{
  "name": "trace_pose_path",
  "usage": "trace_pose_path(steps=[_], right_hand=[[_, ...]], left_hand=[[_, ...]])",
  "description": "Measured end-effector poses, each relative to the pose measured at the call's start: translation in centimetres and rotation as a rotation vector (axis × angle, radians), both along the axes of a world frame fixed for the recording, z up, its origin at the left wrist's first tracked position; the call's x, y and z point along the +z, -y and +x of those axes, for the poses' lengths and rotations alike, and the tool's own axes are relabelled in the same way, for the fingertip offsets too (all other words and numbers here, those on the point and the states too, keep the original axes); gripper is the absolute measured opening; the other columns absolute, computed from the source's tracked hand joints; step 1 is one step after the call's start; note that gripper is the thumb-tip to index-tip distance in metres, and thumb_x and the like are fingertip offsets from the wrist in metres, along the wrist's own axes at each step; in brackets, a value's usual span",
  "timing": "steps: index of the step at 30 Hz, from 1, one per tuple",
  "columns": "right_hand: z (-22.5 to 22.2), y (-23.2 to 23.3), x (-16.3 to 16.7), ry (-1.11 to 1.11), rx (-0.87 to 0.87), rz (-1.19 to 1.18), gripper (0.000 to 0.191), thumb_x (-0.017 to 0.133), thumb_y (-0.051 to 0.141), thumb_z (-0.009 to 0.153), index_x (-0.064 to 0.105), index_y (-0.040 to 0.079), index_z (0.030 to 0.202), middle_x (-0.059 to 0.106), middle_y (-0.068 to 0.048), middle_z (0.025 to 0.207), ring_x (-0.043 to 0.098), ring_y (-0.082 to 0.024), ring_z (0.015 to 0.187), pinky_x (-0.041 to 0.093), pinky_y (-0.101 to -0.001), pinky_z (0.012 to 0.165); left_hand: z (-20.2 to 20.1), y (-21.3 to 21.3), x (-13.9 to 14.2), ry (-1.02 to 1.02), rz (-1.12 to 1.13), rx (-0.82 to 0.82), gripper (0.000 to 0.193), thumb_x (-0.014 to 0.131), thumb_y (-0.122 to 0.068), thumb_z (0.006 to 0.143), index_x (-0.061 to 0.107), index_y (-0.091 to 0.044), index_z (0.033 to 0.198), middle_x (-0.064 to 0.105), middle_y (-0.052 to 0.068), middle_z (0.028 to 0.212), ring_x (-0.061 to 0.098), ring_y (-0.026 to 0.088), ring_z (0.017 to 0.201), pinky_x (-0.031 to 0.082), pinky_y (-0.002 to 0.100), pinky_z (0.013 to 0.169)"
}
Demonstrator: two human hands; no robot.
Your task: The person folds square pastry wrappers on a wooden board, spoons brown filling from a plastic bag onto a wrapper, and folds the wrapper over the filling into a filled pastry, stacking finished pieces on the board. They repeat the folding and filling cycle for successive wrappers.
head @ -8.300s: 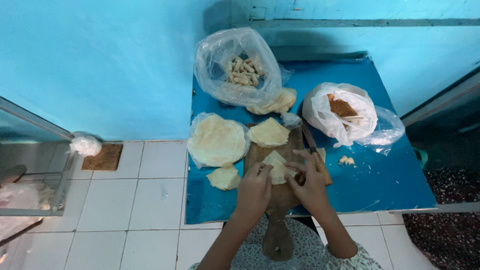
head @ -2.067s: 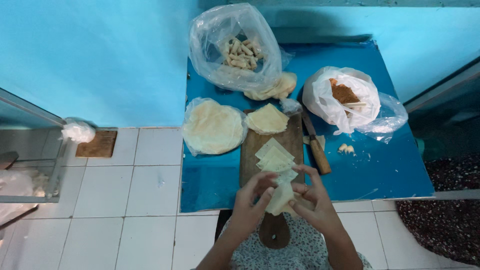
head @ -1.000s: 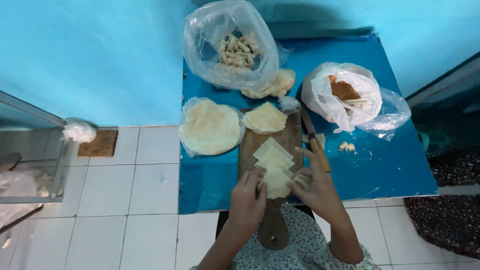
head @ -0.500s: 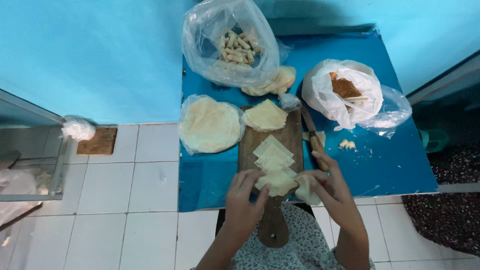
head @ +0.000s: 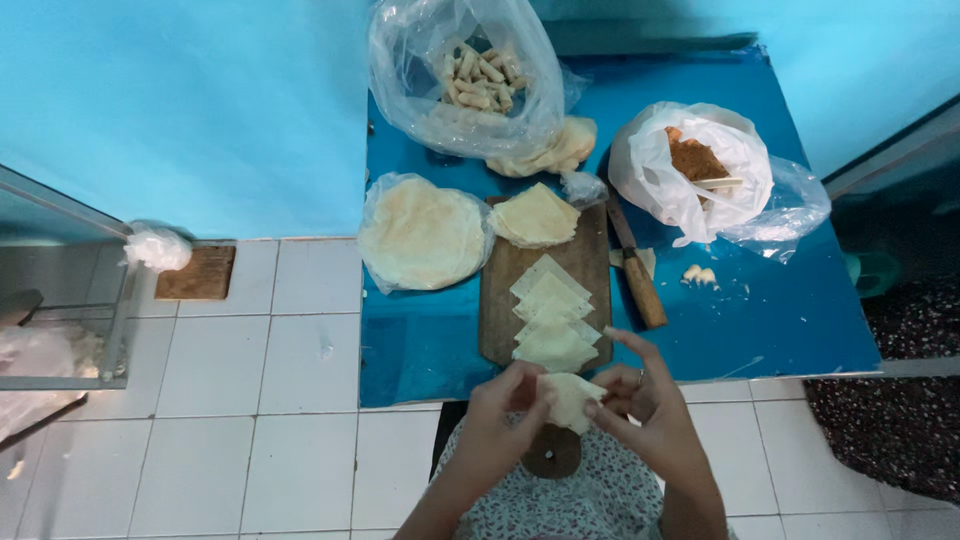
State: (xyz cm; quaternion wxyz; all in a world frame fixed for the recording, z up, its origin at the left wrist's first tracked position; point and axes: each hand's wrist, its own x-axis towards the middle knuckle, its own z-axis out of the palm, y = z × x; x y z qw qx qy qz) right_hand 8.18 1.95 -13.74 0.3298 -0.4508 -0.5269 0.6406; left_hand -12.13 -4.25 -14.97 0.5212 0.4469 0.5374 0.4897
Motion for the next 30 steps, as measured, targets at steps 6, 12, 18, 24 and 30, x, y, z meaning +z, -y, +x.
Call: trace_pose_path(steps=[6, 12, 18, 24, 30], right_hand=[[0.0, 2.0, -2.4, -0.139, -0.010, -0.045, 0.077, 0.070, -0.010, 0.082, 0.037, 0.006, 0.149, 0.068, -0.009, 0.097, 0.069, -0.015, 0.089, 0.057, -0.0290, 0.075], [-0.8, 1.9, -4.3, -0.107, -0.214, 0.139, 0.060, 0.068, -0.008, 0.088, 0.046, 0.002, 0.143, 0.069, -0.010, 0.096, 0.069, -0.013, 0.088, 0.058, -0.0278, 0.075], [-0.9, 1.4, -4.4, 0.095, -0.265, 0.264, 0.057, 0.071, -0.007, 0.086, 0.050, 0.003, 0.139, 0.070, -0.009, 0.093, 0.068, -0.010, 0.085, 0.057, -0.0252, 0.073], [-1.1, 1.1, -3.8, 0.168, -0.301, 0.355, 0.050, 0.072, -0.004, 0.087, 0.056, 0.003, 0.134, 0.071, -0.006, 0.091, 0.067, -0.008, 0.078, 0.054, -0.0237, 0.064], [0.7, 0.2, -2.6, 0.446, -0.346, 0.543, 0.045, 0.075, -0.002, 0.085, 0.065, 0.008, 0.128, 0.073, -0.005, 0.091, 0.066, -0.012, 0.074, 0.053, -0.0264, 0.062]], left_hand=[[-0.6, 1.3, 3.4, -0.217, -0.035, -0.194, 0.051, 0.066, 0.003, 0.086, 0.047, -0.004, 0.133, 0.069, 0.019, 0.106, 0.071, 0.029, 0.096, 0.056, 0.038, 0.079], [-0.2, -0.7, 3.5, -0.411, 0.161, -0.021, 0.060, 0.063, 0.006, 0.085, 0.046, -0.002, 0.142, 0.063, 0.028, 0.124, 0.065, 0.043, 0.116, 0.054, 0.046, 0.092], [0.0, -1.2, 3.2, -0.512, 0.189, -0.024, 0.048, 0.064, 0.003, 0.087, 0.055, -0.003, 0.134, 0.064, 0.023, 0.120, 0.066, 0.042, 0.112, 0.054, 0.046, 0.090], [0.4, -1.2, 2.5, -0.643, 0.274, 0.034, 0.034, 0.065, -0.001, 0.090, 0.063, -0.002, 0.124, 0.065, 0.018, 0.118, 0.066, 0.040, 0.107, 0.054, 0.046, 0.087], [0.8, -1.2, 1.5, -0.869, 0.357, 0.078, 0.024, 0.071, -0.006, 0.089, 0.067, -0.003, 0.113, 0.063, 0.015, 0.113, 0.063, 0.037, 0.104, 0.053, 0.046, 0.084]])
